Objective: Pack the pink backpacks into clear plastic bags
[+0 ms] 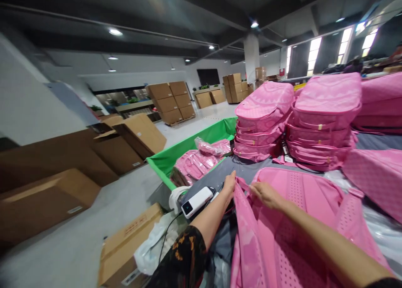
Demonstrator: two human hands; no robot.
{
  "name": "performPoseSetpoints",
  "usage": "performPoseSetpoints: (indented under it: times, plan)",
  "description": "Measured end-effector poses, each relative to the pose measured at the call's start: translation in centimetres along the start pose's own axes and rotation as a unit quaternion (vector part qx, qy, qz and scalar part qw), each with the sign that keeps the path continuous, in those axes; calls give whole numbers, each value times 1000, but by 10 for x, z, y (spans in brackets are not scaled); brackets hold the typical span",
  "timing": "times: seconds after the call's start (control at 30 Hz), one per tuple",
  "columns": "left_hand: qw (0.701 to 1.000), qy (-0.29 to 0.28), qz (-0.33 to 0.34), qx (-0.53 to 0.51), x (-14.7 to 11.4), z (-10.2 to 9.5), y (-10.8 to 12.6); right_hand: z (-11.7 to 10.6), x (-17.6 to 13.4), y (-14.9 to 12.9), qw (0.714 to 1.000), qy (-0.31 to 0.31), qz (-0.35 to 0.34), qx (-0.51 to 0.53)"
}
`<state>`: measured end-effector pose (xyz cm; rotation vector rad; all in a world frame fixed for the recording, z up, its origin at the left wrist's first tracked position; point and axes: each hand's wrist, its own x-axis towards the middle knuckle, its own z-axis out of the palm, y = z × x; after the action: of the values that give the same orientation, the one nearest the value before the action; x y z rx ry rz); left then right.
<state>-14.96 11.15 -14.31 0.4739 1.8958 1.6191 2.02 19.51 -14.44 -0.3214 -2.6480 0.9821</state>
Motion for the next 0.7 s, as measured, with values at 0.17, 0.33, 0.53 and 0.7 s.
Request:
performPoseSetpoints:
  times: [0.17, 0.33, 0.53, 0.7]
  plan:
    - [985, -123, 64, -104, -14, -8, 52, -35, 43, -16, 989, -17, -16, 147]
    - [959, -206, 159, -114, -43, -22, 84, -59, 46, -46, 972, -42, -69, 221]
    - [940, -220, 228, -128, -62, -8, 88, -75, 34, -45, 988, 73, -127, 57]
    - [929, -241, 235, -153, -66, 12, 83, -91, 16, -25, 990, 99, -104, -6]
